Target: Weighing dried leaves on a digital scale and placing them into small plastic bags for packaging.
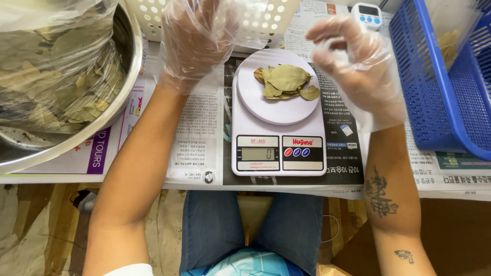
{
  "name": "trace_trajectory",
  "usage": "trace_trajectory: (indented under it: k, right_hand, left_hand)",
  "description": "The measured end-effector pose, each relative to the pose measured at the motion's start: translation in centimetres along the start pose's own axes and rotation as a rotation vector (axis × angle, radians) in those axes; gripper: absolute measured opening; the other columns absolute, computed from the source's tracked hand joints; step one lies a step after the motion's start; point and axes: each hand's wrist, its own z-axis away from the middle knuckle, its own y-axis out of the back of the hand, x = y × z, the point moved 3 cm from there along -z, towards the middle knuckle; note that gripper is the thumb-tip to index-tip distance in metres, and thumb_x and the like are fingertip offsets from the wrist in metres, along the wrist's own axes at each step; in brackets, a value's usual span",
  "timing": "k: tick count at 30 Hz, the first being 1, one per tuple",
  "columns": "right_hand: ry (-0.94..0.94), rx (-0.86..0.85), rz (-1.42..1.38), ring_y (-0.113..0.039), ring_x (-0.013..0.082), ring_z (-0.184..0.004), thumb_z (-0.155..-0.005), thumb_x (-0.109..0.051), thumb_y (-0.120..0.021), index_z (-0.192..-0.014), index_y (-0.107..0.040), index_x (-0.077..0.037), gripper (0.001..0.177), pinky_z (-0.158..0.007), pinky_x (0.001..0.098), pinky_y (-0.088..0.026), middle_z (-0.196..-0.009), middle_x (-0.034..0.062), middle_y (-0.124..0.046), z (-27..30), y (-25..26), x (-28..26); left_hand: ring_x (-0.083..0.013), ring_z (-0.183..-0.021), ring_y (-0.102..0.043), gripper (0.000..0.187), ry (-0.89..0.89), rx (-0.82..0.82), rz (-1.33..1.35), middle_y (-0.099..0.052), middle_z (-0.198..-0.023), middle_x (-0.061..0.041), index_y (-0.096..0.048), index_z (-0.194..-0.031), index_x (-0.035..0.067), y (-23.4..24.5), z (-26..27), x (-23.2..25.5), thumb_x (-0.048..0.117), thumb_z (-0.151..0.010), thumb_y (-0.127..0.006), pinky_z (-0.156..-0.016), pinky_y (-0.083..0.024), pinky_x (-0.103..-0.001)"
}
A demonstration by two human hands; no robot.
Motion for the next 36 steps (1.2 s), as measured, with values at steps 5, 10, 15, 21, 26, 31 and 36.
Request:
trace_trajectory:
  k: [5,10,15,21,26,31,36]
  right_hand:
    - [0.021,-0.355,0.227,-0.055,0.0299,-0.134,-0.093,-0.020,-0.074,-0.135,-0.057,-0.005,0.048,-0.107,0.0383,-0.046,-0.141,0.0186,-0.059,0.5,0.3,0.5]
    - [0.143,-0.362,0.388,-0.062,0.0303,-0.115,-0.091,-0.024,-0.082,-0.135,-0.060,-0.007,0.052,-0.101,0.0433,-0.046,-0.125,0.0156,-0.069,0.7,-1.1,2.1]
    - [0.235,-0.284,0.375,-0.060,0.0249,-0.090,-0.097,-0.023,-0.082,-0.128,-0.062,-0.007,0.040,-0.088,0.0396,-0.046,-0.102,0.0090,-0.068,0.7,-2.3,0.8]
    - [0.228,-0.202,0.382,-0.068,0.0273,-0.104,-0.102,-0.002,-0.076,-0.128,-0.064,-0.002,0.029,-0.092,0.0394,-0.055,-0.114,0.0136,-0.073,0.6,-1.4,0.9]
    - [0.069,-0.299,0.347,-0.069,0.0203,-0.086,-0.106,0.000,-0.069,-0.119,-0.066,0.004,0.014,-0.075,0.0253,-0.061,-0.103,0.0161,-0.072,0.6,0.2,0.9]
    - [-0.229,-0.354,0.340,-0.064,0.0146,-0.090,-0.098,-0.013,-0.073,-0.114,-0.069,-0.004,0.019,-0.078,0.0263,-0.053,-0.102,0.0065,-0.070,1.3,1.4,2.2]
    - [-0.337,-0.440,0.449,-0.063,0.0147,-0.092,-0.086,-0.027,-0.083,-0.113,-0.070,-0.012,0.033,-0.079,0.0284,-0.051,-0.103,0.0030,-0.068,1.4,1.1,3.0]
  left_hand:
    - [-0.0220,-0.111,-0.057,0.088,0.007,-0.048,0.177,-0.034,-0.144,-0.017,-0.003,-0.169,0.018,0.1,-0.7,0.0,0.051,-0.125,-0.071,-0.089,-0.057,-0.031]
    - [-0.0279,-0.114,-0.053,0.090,0.008,-0.107,0.109,-0.027,-0.148,-0.019,-0.007,-0.169,0.019,-0.5,0.4,0.2,0.058,-0.124,-0.075,-0.098,-0.058,-0.035]
    - [-0.0250,-0.115,-0.057,0.091,0.021,-0.063,0.113,-0.029,-0.149,-0.017,-0.007,-0.169,0.019,0.1,-0.1,0.2,0.058,-0.124,-0.076,-0.097,-0.060,-0.032]
    - [-0.0255,-0.108,-0.061,0.082,0.033,-0.076,0.193,-0.035,-0.143,-0.016,-0.016,-0.166,0.022,0.1,-0.3,0.1,0.052,-0.121,-0.078,-0.087,-0.059,-0.035]
    - [-0.0234,-0.101,-0.061,0.079,0.045,-0.061,0.270,-0.039,-0.141,-0.016,-0.016,-0.166,0.023,0.4,-1.0,-0.1,0.046,-0.120,-0.076,-0.079,-0.059,-0.034]
    - [-0.0263,-0.107,-0.059,0.079,0.042,-0.046,0.113,-0.035,-0.138,-0.017,-0.021,-0.165,0.022,-0.3,-0.1,0.4,0.059,-0.120,-0.075,-0.087,-0.061,-0.034]
    - [-0.0275,-0.102,-0.058,0.080,0.031,-0.025,0.069,-0.039,-0.131,-0.018,-0.024,-0.163,0.018,-0.3,0.1,0.4,0.061,-0.118,-0.076,-0.085,-0.061,-0.035]
